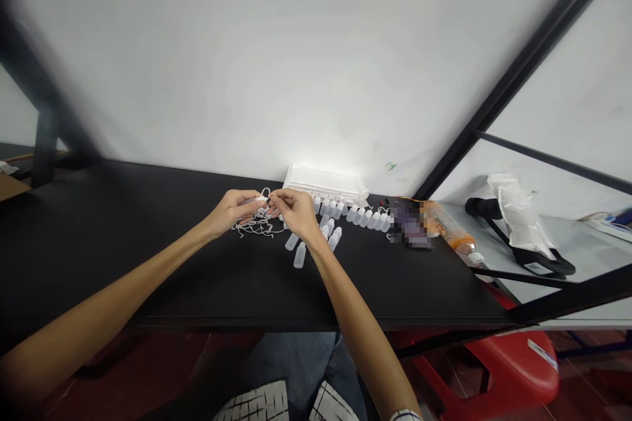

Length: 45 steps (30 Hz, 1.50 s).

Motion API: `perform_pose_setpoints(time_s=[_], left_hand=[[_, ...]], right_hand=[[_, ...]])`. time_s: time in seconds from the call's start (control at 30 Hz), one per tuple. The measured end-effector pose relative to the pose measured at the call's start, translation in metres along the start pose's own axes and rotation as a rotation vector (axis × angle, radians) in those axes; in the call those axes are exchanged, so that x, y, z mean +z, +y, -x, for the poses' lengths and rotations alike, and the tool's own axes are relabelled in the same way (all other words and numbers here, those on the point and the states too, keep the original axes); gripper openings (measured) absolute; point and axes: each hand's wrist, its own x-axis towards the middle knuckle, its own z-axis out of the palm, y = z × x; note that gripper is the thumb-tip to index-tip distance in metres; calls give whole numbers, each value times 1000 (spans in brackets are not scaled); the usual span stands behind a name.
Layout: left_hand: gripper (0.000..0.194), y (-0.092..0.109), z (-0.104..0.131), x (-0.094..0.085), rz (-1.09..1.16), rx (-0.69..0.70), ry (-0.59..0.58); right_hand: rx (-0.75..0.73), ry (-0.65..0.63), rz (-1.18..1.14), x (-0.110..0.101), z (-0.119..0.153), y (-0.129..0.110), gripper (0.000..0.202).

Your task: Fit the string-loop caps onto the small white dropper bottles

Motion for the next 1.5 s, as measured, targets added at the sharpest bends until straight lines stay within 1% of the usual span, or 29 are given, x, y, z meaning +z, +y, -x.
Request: perform_pose_setpoints(time_s=[0.13,0.3,0.4,0.53,0.63,0.73,0.87,0.93,1.0,1.1,1.17,1.23,1.33,1.4,1.43,1.5], left_hand=[[31,1,0,-1,-26,30,-15],[32,1,1,-1,1,58,4],[35,1,2,0,48,65,4],[37,1,2,-2,42,83,9],[37,3,2,-3,-6,91,30],[37,2,1,-3,-70,105,19],[40,-1,1,-3,-102,114,17],[39,-1,1,-3,-135,118,24],[37,-1,1,-4,-215,124,29],[35,-2,-1,-6,-378,155,49],[34,-5,-2,-7,-466,185,66],[34,-8,-4,-8,-527,207,80],[32,-14,-7,-10,-593,230,91],[31,-17,-8,-11,-633,235,94],[31,-18,-8,-12,-649,234,94],[32,-18,-8,-12,-665,232,90]], right_hand=[[13,-12,-6,-2,0,-5,34],[17,-11,-45,-5,0,-13,30],[16,2,-37,-5,0,-14,27],[2,10,-22,-5,1,-14,25],[-33,75,2,-6,0,-15,22],[-65,184,8,-11,-1,-17,22],[-120,319,-8,-22,-3,-22,21],[-142,404,-24,-33,-4,-24,19],[-155,512,-47,-47,-4,-27,18],[-181,714,-53,-74,2,-26,17],[-216,848,1,-96,12,-22,18],[-255,963,122,-120,26,-16,20],[-277,1062,408,-155,53,-4,21],[-279,1102,631,-175,70,3,20],[-261,1111,739,-183,78,6,21],[-200,1113,878,-196,89,10,21]])
